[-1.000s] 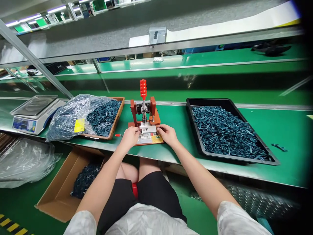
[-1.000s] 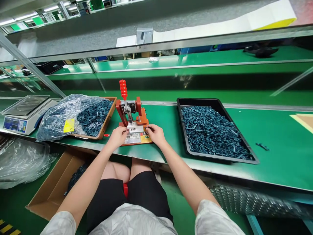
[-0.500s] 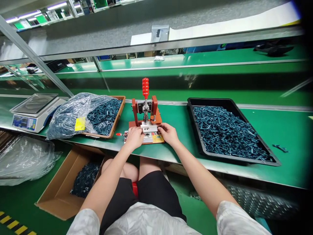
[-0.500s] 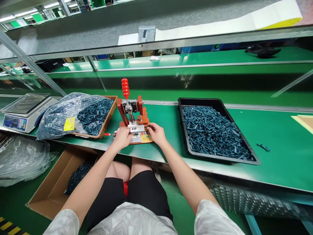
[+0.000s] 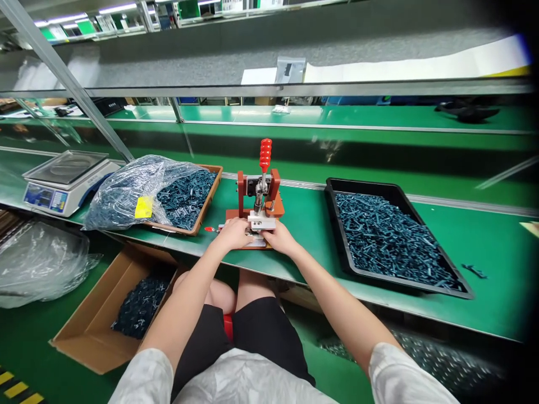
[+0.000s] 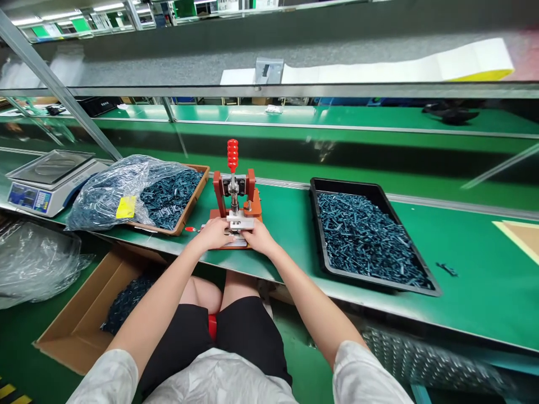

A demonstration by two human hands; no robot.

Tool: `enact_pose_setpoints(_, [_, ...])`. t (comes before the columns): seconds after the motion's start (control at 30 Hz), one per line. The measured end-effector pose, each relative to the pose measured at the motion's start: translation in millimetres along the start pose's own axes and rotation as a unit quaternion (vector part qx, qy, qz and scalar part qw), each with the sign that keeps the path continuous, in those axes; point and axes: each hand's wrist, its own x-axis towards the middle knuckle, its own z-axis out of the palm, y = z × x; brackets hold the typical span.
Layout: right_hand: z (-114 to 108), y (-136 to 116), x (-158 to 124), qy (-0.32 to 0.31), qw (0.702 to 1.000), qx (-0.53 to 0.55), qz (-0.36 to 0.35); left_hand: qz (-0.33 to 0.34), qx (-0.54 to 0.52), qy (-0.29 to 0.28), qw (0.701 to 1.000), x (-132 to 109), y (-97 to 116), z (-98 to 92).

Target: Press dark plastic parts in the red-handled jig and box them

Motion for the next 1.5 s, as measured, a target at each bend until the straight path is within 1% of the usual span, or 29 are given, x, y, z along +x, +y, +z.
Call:
enact_pose_setpoints(0.07, [5,0,2,0.008,1.0,0.004,0.014,0.004,-0.005,0.013,1.0,-2,-1,1.0])
enact_pose_setpoints(0.17, [7,2,1,0.029,0.999,-0.004,0.025,0.011,-0.012,0.026,1.0,-3,-1,3.2])
enact_pose_setpoints(0.3, [3,3,-1,0.022,1.0,-0.019,-0.005,0.01,-0.015,0.033,0.999,-4,-1,5.4])
enact_pose_setpoints(0.4, [2,4,-1,0.029,0.999,-0.031,-0.023,0.004,-0.012,0.04,0.999,-7,0,7.0])
enact_pose_setpoints(0.57, [2,4,-3,0.04,0.997,-0.06,-0.021,0.005,-0.004,0.06,0.998,-9,2,10.8])
enact_pose_setpoints(0.63, [2,3,-4,0.04,0.996,-0.071,-0.022,0.018,-0.004,0.071,0.997,-12,2,13.5])
enact_pose_setpoints(0.67, [2,3,-4,0.041,0.996,-0.075,-0.023,0.036,-0.004,0.085,0.996,-15,0,15.4])
enact_pose_setpoints(0.7, [2,3,-5,0.043,0.996,-0.078,-0.024,0.056,-0.004,0.113,0.992,-20,-2,17.8])
enact_pose_setpoints(0.73, [2,4,-5,0.045,0.995,-0.08,-0.024,0.072,-0.006,0.159,0.985,-27,-5,20.5])
enact_pose_setpoints(0.77, [2,4,-5,0.045,0.995,-0.082,-0.024,0.08,-0.009,0.22,0.972,-35,-10,23.5])
enact_pose_setpoints(0.8, [2,4,-5,0.043,0.995,-0.084,-0.026,0.075,-0.017,0.292,0.953,-45,-15,26.5])
enact_pose_setpoints(0.87, [2,5,-4,0.033,0.995,-0.09,-0.032,0.027,-0.055,0.424,0.904,-66,-27,30.9])
enact_pose_setpoints(0.9, [2,5,-3,0.03,0.995,-0.093,-0.035,-0.002,-0.091,0.466,0.88,-74,-33,32.0])
enact_pose_setpoints(0.93, [2,5,-3,0.027,0.994,-0.095,-0.036,-0.03,-0.143,0.49,0.859,-80,-38,32.5])
enact_pose_setpoints(0.97, [2,5,-3,0.025,0.994,-0.097,-0.035,-0.058,-0.209,0.498,0.84,-83,-43,32.6])
enact_pose_setpoints(1.0, [1,4,-3,0.024,0.994,-0.098,-0.032,-0.087,-0.288,0.492,0.817,-83,-46,32.3])
enact_pose_setpoints(1.03, [1,4,-3,0.023,0.994,-0.1,-0.029,-0.117,-0.372,0.476,0.788,-80,-49,31.8])
enact_pose_setpoints(1.1, [0,2,-3,0.024,0.994,-0.104,-0.025,-0.166,-0.533,0.427,0.712,-69,-53,29.7])
enact_pose_setpoints(1.13, [0,1,-4,0.028,0.994,-0.104,-0.026,-0.181,-0.594,0.4,0.675,-62,-54,28.0])
enact_pose_setpoints(1.17, [0,0,-4,0.031,0.994,-0.104,-0.029,-0.187,-0.638,0.376,0.646,-55,-55,25.9])
enact_pose_setpoints(1.2, [0,-1,-5,0.033,0.994,-0.104,-0.032,-0.187,-0.662,0.362,0.629,-48,-56,23.5])
enact_pose_setpoints(1.23, [-1,-2,-5,0.032,0.994,-0.103,-0.034,-0.184,-0.664,0.362,0.628,-43,-56,21.0])
enact_pose_setpoints(1.27, [-1,-3,-5,0.028,0.994,-0.104,-0.035,-0.181,-0.639,0.381,0.643,-40,-55,18.7])
enact_pose_setpoints(1.3, [-1,-4,-5,0.021,0.994,-0.105,-0.035,-0.175,-0.587,0.415,0.672,-39,-53,16.7])
enact_pose_setpoints(1.37, [-3,-5,-4,0.012,0.994,-0.106,-0.033,-0.137,-0.417,0.483,0.758,-41,-45,13.8])
enact_pose_setpoints(1.4, [-3,-6,-4,0.011,0.994,-0.102,-0.033,-0.107,-0.315,0.497,0.802,-45,-40,13.1])
enact_pose_setpoints(1.43, [-4,-6,-4,0.011,0.995,-0.097,-0.034,-0.076,-0.221,0.493,0.838,-48,-34,12.9])
enact_pose_setpoints(1.47, [-4,-6,-4,0.013,0.995,-0.09,-0.035,-0.051,-0.144,0.477,0.865,-52,-28,13.3])
enact_pose_setpoints(1.5, [-4,-6,-4,0.014,0.996,-0.083,-0.037,-0.034,-0.086,0.459,0.884,-56,-23,14.1])
